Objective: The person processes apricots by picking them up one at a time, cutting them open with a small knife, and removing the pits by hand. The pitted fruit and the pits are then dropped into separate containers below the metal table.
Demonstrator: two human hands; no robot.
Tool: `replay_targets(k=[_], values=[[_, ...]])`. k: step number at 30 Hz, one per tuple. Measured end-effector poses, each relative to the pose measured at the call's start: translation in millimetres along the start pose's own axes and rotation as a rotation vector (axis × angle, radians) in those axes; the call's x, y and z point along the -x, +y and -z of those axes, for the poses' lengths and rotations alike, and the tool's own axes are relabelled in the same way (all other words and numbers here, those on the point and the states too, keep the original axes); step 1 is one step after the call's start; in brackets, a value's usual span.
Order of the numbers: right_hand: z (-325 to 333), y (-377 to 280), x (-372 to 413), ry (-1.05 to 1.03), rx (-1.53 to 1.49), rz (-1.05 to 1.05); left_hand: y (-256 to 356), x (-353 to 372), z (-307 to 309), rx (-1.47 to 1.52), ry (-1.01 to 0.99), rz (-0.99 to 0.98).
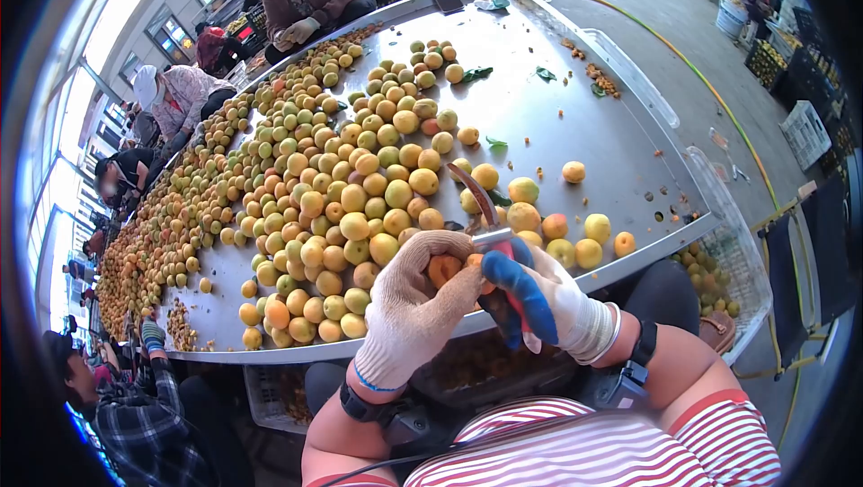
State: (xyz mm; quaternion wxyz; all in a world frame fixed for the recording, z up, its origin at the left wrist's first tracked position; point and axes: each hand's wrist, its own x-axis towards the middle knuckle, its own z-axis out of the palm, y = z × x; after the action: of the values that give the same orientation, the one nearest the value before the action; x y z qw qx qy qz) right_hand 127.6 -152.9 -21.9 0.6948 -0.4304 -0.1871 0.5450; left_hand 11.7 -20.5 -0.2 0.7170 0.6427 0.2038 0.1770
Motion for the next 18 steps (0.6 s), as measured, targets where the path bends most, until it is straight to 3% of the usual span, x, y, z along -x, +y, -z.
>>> replay_targets(k=[7,8,11,14,18], values=[[-6.2,7.6,-4.2,0.106,-0.026,0.158,-20.9,-12.7,1.2,0.034,0.057,0.094],[0.2,16.5,-10.4,0.150,0.140,0.256,-30.1,-18.1,7.6,0.110,0.052,0.127],[3.8,5.3,-11.8,0.172,-0.042,0.128,-41.3,-33.7,12.2,0.086,0.109,0.159],[12.6,0.1,-13.1,0.170,-0.021,0.109,-49.5,-44.8,23.3,-0.097,0.091,0.089],[16.2,-0.3,-14.4,0.170,-0.021,0.138,-55.2,-49.9,37.8,-0.109,0.067,-0.057]])
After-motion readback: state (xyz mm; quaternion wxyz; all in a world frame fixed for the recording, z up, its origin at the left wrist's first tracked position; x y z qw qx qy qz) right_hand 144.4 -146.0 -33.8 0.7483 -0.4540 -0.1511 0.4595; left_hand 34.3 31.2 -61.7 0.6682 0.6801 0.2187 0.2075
